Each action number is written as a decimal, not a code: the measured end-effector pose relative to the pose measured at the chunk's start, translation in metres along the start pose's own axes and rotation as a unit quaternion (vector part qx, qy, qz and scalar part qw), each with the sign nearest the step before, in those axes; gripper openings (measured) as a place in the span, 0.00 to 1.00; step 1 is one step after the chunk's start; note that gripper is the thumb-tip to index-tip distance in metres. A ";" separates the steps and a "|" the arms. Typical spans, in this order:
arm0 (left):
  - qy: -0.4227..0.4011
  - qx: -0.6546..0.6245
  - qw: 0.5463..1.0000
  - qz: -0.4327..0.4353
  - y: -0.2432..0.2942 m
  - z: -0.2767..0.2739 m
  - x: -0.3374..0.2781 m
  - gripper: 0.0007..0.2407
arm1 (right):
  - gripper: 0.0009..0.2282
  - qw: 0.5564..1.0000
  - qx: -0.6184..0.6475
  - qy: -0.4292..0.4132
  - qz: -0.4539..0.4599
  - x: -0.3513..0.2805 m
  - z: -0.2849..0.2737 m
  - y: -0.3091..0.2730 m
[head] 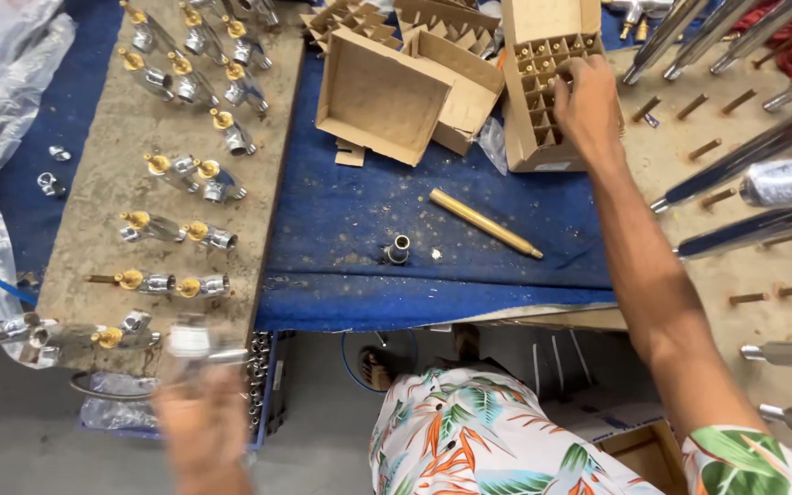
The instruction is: The person assembles metal faucet components by inserting small brass valves into larger chrome faucet bodies, using a small wooden mallet to tap the pieces into place, and picking up components from a workbench and organized boxes.
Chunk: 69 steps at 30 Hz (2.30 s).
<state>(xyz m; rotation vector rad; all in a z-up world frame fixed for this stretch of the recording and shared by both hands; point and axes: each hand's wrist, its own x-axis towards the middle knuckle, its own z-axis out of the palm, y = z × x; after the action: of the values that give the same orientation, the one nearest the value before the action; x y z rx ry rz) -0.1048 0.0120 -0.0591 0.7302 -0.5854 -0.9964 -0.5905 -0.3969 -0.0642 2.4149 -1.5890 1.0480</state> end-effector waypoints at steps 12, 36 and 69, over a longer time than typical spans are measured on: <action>0.041 -0.210 0.963 -0.164 -0.089 0.110 -0.034 0.12 | 0.06 0.994 -0.072 -0.083 0.031 0.052 0.011 0.051; -0.001 -0.237 0.964 -0.118 -0.115 0.181 0.007 0.12 | 0.11 0.817 0.551 -0.107 0.134 -0.154 -0.079 -0.269; -0.049 -0.207 0.961 -0.176 -0.152 0.168 0.054 0.11 | 0.20 0.862 0.500 -0.082 -0.019 -0.152 -0.037 -0.231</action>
<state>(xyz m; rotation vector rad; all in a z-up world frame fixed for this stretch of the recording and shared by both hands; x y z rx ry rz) -0.2849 -0.1351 -0.0654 0.4161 -0.3174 -1.4391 -0.4521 -0.1550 -0.0537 3.1594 -1.1353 2.1044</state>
